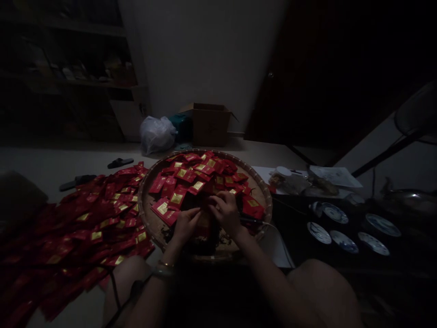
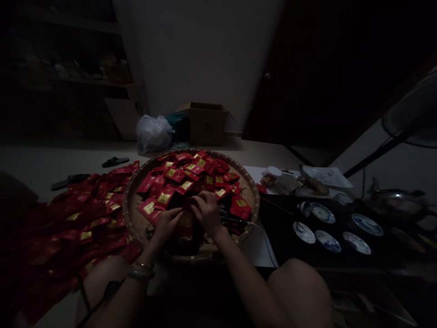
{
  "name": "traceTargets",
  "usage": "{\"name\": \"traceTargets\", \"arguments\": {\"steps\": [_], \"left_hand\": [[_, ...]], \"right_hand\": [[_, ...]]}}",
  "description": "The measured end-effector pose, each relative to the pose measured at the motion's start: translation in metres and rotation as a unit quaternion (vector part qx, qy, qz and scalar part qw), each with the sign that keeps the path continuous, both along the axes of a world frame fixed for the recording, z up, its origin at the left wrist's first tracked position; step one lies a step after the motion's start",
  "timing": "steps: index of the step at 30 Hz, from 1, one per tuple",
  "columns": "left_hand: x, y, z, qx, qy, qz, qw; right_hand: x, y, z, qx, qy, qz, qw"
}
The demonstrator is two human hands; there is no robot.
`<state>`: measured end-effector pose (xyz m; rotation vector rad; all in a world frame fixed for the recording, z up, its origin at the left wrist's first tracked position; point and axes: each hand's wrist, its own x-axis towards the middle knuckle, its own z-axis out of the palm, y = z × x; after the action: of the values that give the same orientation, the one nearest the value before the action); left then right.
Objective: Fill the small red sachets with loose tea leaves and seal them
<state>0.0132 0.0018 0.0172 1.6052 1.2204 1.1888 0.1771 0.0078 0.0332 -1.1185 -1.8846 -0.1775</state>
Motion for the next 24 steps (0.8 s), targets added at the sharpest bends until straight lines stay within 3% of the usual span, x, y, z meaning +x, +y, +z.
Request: {"name": "traceTargets", "arguments": {"steps": [6, 14, 19, 24], "left_hand": [[0.0, 0.0, 0.0, 0.0, 0.001, -0.013, 1.0], [0.004, -0.002, 0.001, -0.05, 0.005, -0.053, 0.997], [0.002, 0.001, 0.009, -0.102, -0.061, -0.05, 0.992], [-0.002, 0.0, 0.014, -0.087, -0.052, -0.048, 0.994]], "right_hand": [[0.004, 0.004, 0.007, 0.003, -0.022, 0.05, 0.999], [0.017, 0.012, 0.004, -0.174, -0.022, 0.087, 0.981], [0.014, -0.001, 0.007, -0.2, -0.036, 0.158, 0.966], [0.01, -0.007, 0.009, -0.223, -0.101, 0.167, 0.955]]}}
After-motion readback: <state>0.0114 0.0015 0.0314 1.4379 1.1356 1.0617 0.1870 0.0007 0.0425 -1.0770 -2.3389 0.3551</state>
